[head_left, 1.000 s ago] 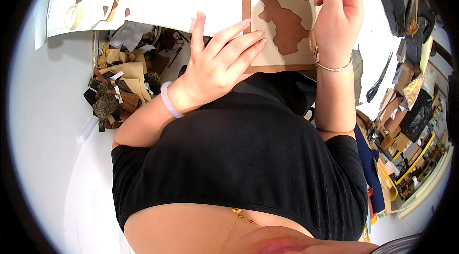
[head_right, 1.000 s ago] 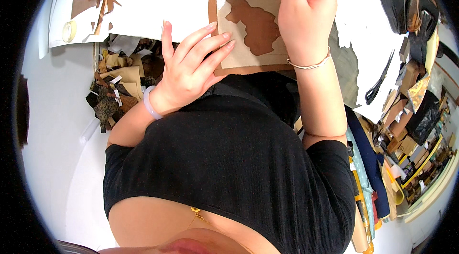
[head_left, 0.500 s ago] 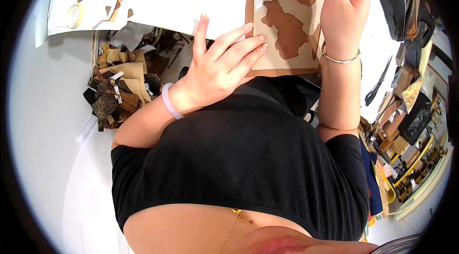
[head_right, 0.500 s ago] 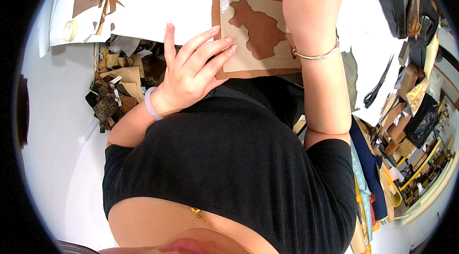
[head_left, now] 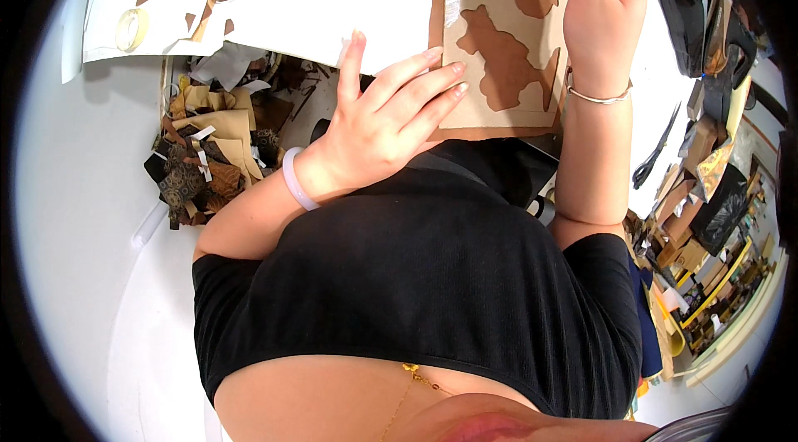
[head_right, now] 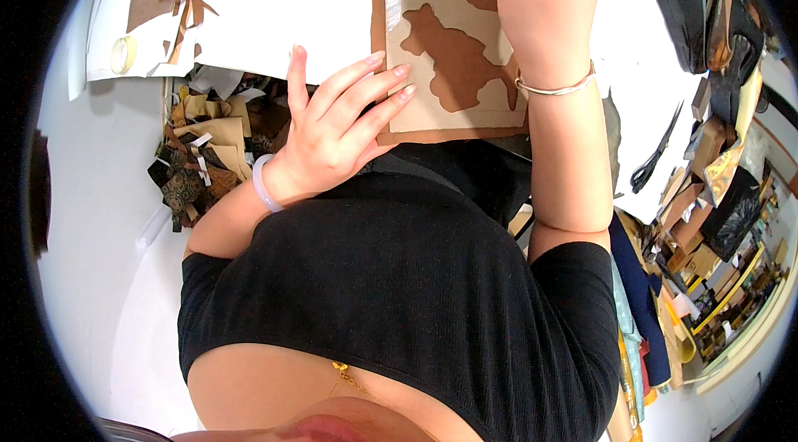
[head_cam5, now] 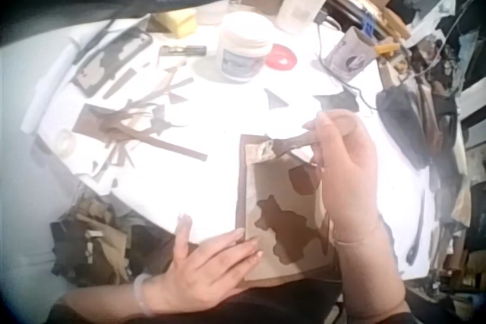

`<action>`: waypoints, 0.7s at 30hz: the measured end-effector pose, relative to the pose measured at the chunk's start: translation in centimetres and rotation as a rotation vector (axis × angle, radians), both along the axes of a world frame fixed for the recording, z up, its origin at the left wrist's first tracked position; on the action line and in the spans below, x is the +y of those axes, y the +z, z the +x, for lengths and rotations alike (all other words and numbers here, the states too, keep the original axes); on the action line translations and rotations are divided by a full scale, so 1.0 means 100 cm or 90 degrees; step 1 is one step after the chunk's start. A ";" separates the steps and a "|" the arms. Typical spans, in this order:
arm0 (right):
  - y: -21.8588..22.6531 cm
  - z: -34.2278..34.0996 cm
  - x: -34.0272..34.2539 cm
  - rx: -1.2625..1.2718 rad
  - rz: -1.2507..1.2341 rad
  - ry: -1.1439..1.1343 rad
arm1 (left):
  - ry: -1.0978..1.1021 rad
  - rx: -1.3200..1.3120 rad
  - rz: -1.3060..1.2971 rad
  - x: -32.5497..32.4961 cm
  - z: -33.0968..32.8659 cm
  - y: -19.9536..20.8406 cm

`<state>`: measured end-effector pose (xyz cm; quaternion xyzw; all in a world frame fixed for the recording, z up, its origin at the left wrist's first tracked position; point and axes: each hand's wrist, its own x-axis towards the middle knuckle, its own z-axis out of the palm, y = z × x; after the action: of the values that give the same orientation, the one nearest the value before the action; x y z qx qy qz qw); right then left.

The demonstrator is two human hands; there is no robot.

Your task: The person cuts a rectangular piece of light brown material with scissors, applies glue to its edges with a brush, and presses the glued edges onto a white shoe last. The person repeats cutting, gluing, and pressing on the same piece multiple times.

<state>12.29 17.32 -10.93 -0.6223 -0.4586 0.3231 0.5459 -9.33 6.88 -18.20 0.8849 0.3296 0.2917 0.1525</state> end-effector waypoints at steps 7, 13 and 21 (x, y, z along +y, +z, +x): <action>0.005 0.002 0.002 -0.032 -0.012 0.035 | 0.004 0.001 0.000 -0.001 0.000 0.000; 0.019 0.001 -0.009 0.033 0.129 -0.031 | 0.009 0.014 0.019 -0.001 -0.002 0.001; 0.021 0.017 -0.050 0.096 0.114 -0.049 | 0.042 0.041 0.000 0.002 -0.010 0.012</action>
<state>13.99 12.34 -8.88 -0.5620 -0.4191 0.3058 0.6442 -10.34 7.05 -16.98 0.8823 0.3635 0.2681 0.1323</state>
